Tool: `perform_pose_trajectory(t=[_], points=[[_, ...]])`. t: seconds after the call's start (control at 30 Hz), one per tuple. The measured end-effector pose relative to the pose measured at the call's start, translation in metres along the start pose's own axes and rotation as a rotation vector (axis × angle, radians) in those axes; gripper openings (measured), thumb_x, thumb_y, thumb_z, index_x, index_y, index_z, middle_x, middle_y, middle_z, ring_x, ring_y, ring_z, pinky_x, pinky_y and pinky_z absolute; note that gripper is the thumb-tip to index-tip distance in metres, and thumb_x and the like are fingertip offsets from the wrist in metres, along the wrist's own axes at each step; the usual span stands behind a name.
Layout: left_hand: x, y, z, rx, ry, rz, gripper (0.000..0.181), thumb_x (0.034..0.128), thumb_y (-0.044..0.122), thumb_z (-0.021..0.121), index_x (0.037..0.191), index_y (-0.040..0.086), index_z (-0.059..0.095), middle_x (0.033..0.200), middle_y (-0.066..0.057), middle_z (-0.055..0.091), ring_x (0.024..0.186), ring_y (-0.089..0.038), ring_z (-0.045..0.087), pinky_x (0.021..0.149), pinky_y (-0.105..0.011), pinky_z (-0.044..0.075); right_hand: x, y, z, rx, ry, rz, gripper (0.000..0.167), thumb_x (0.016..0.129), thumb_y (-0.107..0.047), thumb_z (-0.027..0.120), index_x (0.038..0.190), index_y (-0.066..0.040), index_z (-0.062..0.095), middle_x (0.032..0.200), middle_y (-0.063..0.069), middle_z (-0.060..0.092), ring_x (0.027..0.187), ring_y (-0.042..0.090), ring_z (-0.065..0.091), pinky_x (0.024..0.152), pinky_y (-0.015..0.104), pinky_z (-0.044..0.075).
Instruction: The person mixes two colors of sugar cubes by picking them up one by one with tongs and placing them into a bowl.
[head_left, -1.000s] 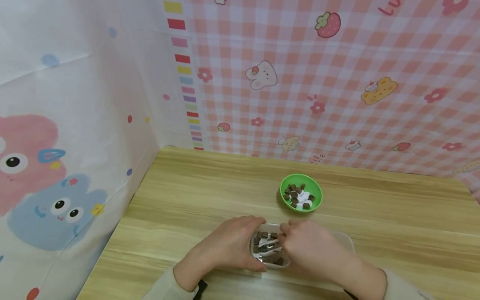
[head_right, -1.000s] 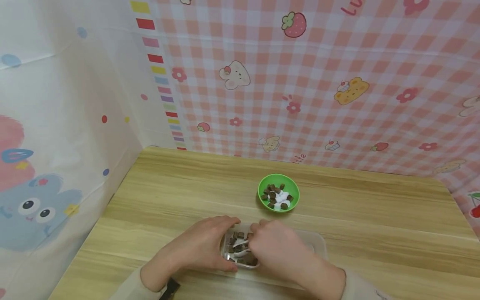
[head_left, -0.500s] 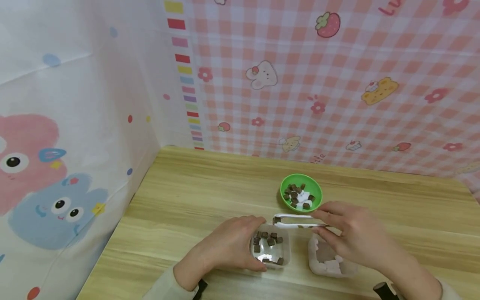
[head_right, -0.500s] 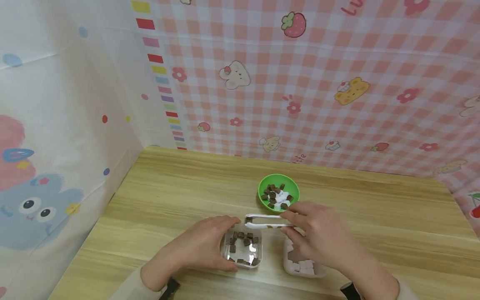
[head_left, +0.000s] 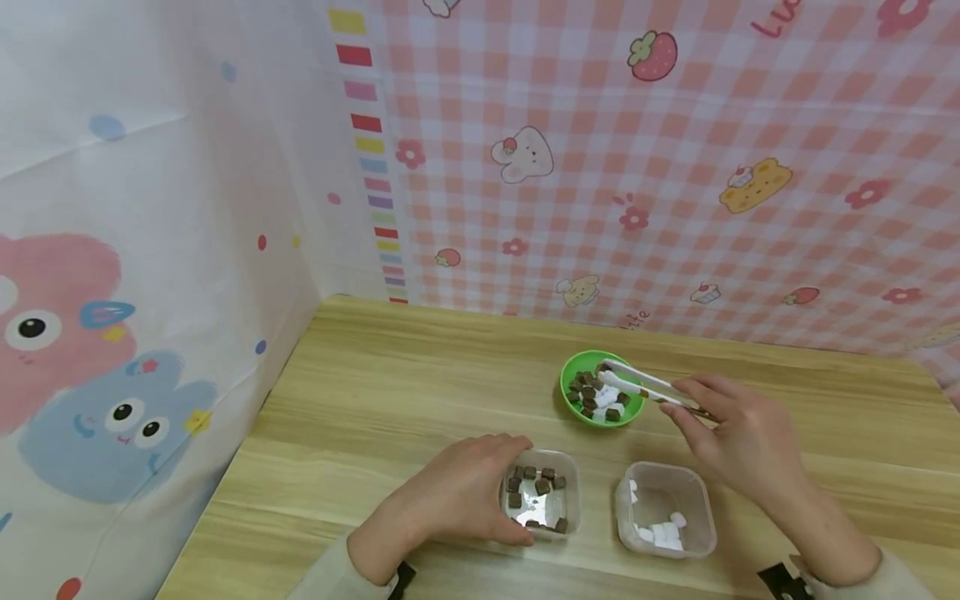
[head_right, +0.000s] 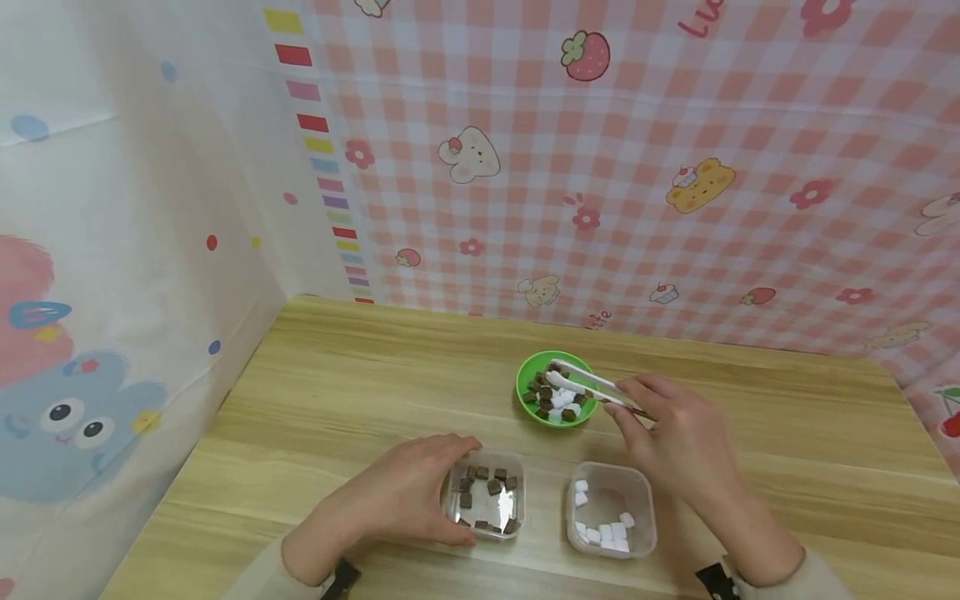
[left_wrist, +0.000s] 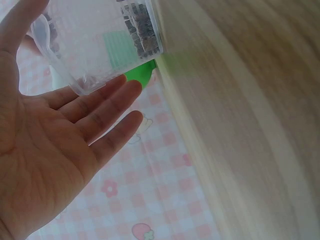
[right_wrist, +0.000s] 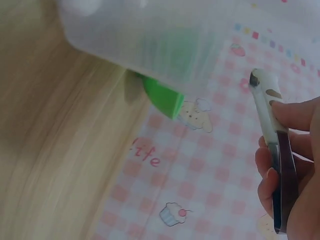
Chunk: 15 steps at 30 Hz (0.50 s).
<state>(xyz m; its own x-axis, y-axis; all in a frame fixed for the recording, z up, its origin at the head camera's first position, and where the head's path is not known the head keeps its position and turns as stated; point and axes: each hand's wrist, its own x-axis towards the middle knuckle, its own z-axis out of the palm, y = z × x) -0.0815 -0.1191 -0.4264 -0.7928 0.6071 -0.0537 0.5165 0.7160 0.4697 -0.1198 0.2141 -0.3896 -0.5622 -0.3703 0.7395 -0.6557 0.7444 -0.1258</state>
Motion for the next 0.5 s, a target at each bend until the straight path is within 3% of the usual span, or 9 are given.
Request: perform_pose_trajectory(t=[0.07,0.13,0.2,0.3,0.5], points=[[0.0,0.0,0.001,-0.004,0.0,0.005,0.1,0.067,0.055,0.094,0.147,0.01,0.055,0.13,0.0,0.067,0.117,-0.016,0.063,0.103,-0.039,0.052,-0.003,0.004,0.001,-0.021,-0.018,0.019,0.067,0.104,-0.058,0.053,0.098,0.003,0.081,0.091,0.018,0.076,0.055,0.023,0.069,0.045,0.038,0.05],[0.0,-0.001,0.001,-0.003,0.0,0.007,0.099,0.0671,0.055,0.094,0.147,0.01,0.055,0.13,0.0,0.067,0.117,-0.016,0.063,0.103,-0.039,0.052,-0.006,0.007,0.001,-0.034,-0.043,0.04,0.053,0.099,-0.048,0.067,0.101,0.003,0.081,0.093,0.02,0.076,0.056,0.023,0.069,0.045,0.038,0.049],[0.001,-0.001,0.001,-0.002,0.001,0.01,0.099,0.0671,0.055,0.094,0.146,0.01,0.055,0.131,0.0,0.067,0.118,-0.016,0.063,0.103,-0.039,0.052,-0.008,0.01,0.0,-0.034,-0.065,0.07,0.04,0.088,-0.034,0.079,0.102,0.003,0.08,0.094,0.019,0.076,0.056,0.023,0.068,0.045,0.037,0.048],[0.002,-0.001,0.001,-0.003,0.0,0.013,0.099,0.0673,0.055,0.094,0.146,0.01,0.056,0.131,0.0,0.067,0.119,-0.017,0.063,0.104,-0.039,0.052,-0.011,0.012,0.0,-0.03,-0.082,0.12,0.037,0.07,-0.016,0.087,0.102,0.002,0.081,0.091,0.013,0.076,0.055,0.015,0.063,0.045,0.03,0.044],[0.001,-0.001,0.001,-0.006,-0.002,0.011,0.1,0.0673,0.055,0.094,0.147,0.009,0.055,0.134,-0.001,0.067,0.122,-0.018,0.063,0.106,-0.04,0.051,-0.018,0.014,-0.002,-0.018,-0.1,0.211,0.038,0.068,-0.013,0.092,0.103,-0.004,0.081,0.088,0.004,0.075,0.06,0.005,0.055,0.048,0.022,0.039]])
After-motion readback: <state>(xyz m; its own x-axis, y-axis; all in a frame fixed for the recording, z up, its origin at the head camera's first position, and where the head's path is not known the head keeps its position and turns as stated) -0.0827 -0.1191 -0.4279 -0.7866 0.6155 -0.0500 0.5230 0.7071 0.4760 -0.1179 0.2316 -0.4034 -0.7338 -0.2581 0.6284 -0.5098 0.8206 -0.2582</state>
